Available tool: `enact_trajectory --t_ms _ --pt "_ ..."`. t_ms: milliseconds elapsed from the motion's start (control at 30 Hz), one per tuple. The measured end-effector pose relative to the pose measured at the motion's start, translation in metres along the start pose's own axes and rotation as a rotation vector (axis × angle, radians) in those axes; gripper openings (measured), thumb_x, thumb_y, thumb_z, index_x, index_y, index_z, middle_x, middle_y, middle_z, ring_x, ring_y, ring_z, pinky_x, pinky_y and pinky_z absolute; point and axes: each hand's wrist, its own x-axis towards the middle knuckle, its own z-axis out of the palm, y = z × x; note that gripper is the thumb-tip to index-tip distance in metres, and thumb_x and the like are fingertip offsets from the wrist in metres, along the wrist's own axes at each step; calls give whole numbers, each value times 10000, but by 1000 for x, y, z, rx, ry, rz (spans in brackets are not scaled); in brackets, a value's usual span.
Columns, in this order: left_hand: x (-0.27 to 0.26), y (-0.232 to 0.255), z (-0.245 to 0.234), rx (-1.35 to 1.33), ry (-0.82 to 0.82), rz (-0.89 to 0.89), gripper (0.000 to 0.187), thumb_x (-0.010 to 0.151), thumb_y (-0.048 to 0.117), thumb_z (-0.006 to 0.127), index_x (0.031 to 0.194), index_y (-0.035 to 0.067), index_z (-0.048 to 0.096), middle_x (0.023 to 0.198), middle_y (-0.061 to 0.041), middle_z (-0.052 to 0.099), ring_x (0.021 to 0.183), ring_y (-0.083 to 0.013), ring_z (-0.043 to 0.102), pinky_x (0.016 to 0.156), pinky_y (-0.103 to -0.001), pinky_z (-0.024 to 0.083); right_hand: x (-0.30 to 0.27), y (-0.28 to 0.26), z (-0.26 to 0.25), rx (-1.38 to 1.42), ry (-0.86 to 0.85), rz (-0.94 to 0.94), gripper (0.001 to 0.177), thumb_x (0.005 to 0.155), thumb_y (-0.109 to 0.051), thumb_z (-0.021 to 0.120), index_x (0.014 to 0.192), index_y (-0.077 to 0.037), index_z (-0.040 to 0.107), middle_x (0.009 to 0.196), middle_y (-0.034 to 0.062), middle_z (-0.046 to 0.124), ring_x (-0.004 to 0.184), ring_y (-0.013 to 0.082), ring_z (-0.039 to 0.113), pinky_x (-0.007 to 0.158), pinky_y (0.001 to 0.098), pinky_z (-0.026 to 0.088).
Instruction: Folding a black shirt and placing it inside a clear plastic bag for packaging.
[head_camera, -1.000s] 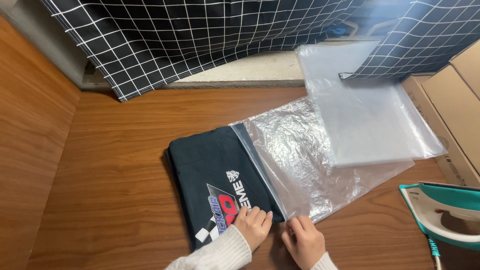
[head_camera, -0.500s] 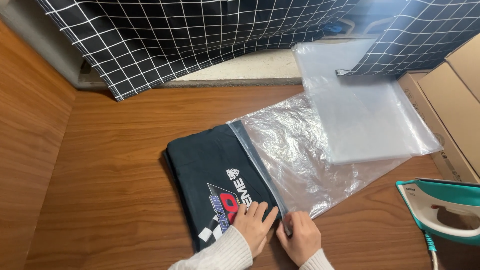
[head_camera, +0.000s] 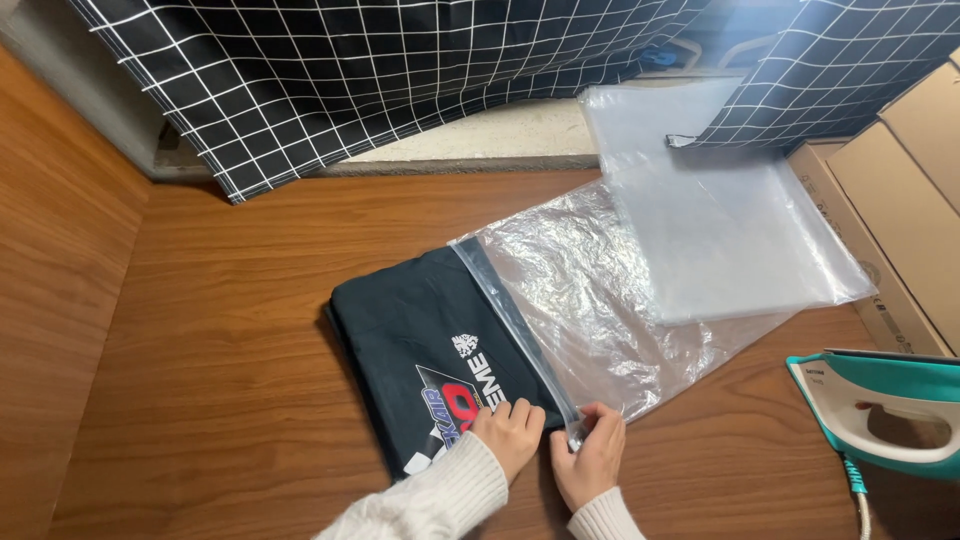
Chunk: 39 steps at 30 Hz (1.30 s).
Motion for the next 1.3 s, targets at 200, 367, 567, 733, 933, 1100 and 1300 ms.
enact_trajectory --t_ms 200,367,567,733,933,1100,1300 --pt "12 3 -10 -71 24 -35 186 675 -8 490 614 144 402 547 -4 351 407 -155 366 331 -285 286 3 7 2 93 -80 154 422 587 -115 594 962 -50 409 894 60 444 758 198 458 704 312 408" --pt "15 13 1 -95 39 -118 202 614 -3 528 585 149 398 535 -4 347 408 -161 368 333 -284 278 8 -7 -7 198 -78 251 445 589 -108 610 975 -58 394 848 53 448 694 186 467 672 309 416" --pt "7 1 1 -392 -243 -116 158 697 141 611 830 117 530 696 -50 448 601 -220 454 476 -349 370 -4 -19 -22 139 -107 -65 261 673 -129 611 886 -74 472 832 52 485 709 184 491 667 287 420" --pt "0 -53 -33 -686 -450 -221 321 710 285 622 1003 157 643 821 -40 583 831 -250 501 699 -401 411 8 -29 -45 -111 -171 -245 166 676 -297 586 771 -166 549 794 -14 535 767 173 520 650 340 374" --pt "-55 -119 -34 -506 -109 -1033 484 655 223 675 1086 110 484 1093 -105 446 1019 -290 498 889 -385 389 48 -50 -46 -52 -223 -275 204 737 -271 595 849 -108 544 780 19 548 693 149 561 528 280 470" --pt "-40 -120 -62 -1024 -220 -1784 689 639 153 694 1250 86 384 1276 -129 424 994 -221 553 677 -364 545 70 -63 -24 -373 -688 -217 240 804 -341 529 879 -153 400 745 34 563 469 187 534 365 312 446" --pt "-47 -136 -51 -1389 -364 -1944 924 618 182 733 1322 -83 197 1258 -159 458 685 -135 527 425 -211 370 72 -54 -19 -284 -722 -240 209 754 -223 542 820 -129 367 657 45 548 456 209 471 397 335 399"
